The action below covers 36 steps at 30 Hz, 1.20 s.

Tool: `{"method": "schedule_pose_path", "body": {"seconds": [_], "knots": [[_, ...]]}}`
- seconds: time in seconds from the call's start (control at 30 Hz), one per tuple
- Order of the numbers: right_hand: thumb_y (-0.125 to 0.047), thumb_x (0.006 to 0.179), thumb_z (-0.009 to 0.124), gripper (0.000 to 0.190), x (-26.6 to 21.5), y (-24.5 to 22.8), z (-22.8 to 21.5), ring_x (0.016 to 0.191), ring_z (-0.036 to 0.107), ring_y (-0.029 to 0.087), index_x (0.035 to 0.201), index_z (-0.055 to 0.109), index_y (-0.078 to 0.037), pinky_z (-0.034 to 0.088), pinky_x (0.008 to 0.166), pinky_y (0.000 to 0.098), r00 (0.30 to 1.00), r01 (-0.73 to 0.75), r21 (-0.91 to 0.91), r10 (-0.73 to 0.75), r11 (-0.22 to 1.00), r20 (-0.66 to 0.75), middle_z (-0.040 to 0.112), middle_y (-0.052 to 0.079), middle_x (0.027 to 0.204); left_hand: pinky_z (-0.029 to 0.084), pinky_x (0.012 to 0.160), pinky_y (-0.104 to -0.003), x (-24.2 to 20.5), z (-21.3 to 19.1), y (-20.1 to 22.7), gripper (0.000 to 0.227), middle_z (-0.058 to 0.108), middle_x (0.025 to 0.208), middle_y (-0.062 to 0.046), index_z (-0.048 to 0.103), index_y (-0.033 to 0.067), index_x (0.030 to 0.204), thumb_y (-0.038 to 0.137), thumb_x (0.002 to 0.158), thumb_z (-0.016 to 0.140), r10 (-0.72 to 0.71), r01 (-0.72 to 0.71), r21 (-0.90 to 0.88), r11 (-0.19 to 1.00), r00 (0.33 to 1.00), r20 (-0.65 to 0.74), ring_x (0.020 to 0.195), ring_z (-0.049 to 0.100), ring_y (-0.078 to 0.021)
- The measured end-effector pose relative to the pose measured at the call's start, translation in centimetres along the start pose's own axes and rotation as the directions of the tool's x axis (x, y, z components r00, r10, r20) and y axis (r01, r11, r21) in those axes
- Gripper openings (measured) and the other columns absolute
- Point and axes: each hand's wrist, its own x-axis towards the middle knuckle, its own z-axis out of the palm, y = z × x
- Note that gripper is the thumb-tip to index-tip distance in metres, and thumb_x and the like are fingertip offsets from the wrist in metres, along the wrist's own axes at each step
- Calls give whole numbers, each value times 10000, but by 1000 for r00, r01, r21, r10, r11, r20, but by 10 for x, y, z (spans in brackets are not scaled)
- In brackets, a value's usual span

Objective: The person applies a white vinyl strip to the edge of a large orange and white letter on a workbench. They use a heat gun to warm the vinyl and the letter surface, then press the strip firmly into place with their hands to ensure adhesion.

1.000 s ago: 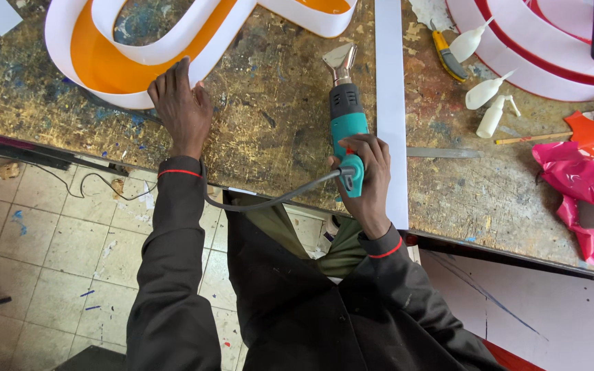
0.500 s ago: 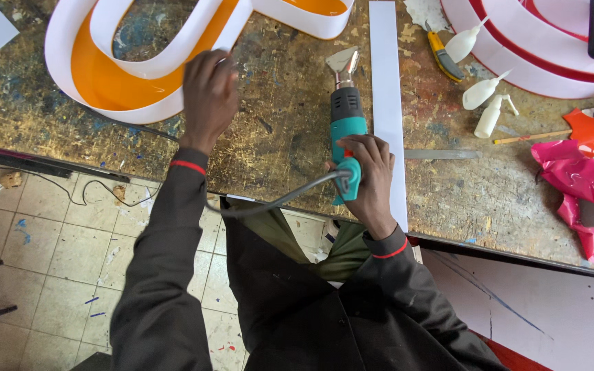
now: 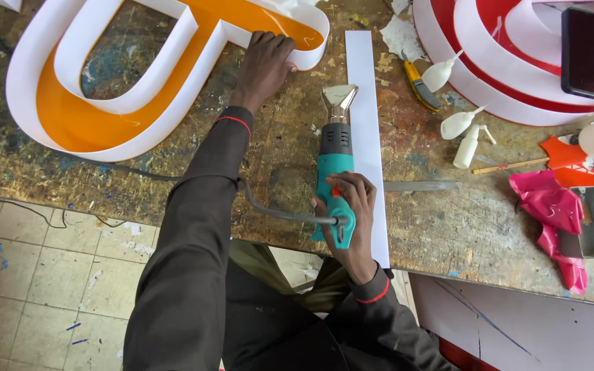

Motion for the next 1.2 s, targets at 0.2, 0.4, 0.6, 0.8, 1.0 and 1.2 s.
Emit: {"method": "schedule_pose_path", "body": {"seconds": [0.2,0.4,0.6,0.8,1.0,1.2], "knots": [[-340,1066,819,378,-2,6,1,1481,528,382,1371,679,-167,496,1213,561,999,2,1,-2,1000,32,696,62,1444,350,830,-423,-2,8,-8,304,619,932,-61,587,135,1031,183,1067,885,39,-42,-62,997,998,-45,858,483,-279],[-333,1071,816,373,0,2,-1,1489,533,373,1373,679,-163,487,1238,563,999,6,6,-6,1000,38,696,58,1447,331,830,-433,-1,6,-9,273,577,890,-52,556,144,989,151,1133,788,12,-17,-130,991,999,-38,823,435,-263],[-359,1077,802,361,-1,4,1,1492,534,365,1353,679,-161,480,1256,551,999,17,-10,-17,1000,31,700,53,1430,331,850,-454,0,-3,-7,79,652,980,-64,653,114,1101,69,1136,708,26,-29,-147,989,999,-22,866,457,-278],[-376,1078,794,372,-1,3,0,1492,539,365,1358,683,-157,480,1246,549,999,14,-11,-14,1000,33,713,58,1436,387,900,-464,-2,-7,-7,244,701,1099,-96,681,92,1200,-58,1010,706,60,-61,-91,994,998,-13,943,529,-299],[-387,1084,786,360,-1,2,0,1500,532,362,1351,683,-170,484,1238,546,1000,5,-7,-4,1000,29,706,42,1441,385,913,-479,1,-12,-7,330,687,1094,-97,626,94,1177,212,1044,903,78,-79,-121,989,997,-11,962,509,-301],[-329,1068,830,361,-1,2,1,1494,523,351,1357,685,-168,490,1243,541,1000,-6,4,6,1000,28,706,22,1437,386,902,-453,1,-5,-2,202,717,1073,-76,687,112,1116,22,962,782,42,-49,-91,995,996,-74,995,571,-312]]}}
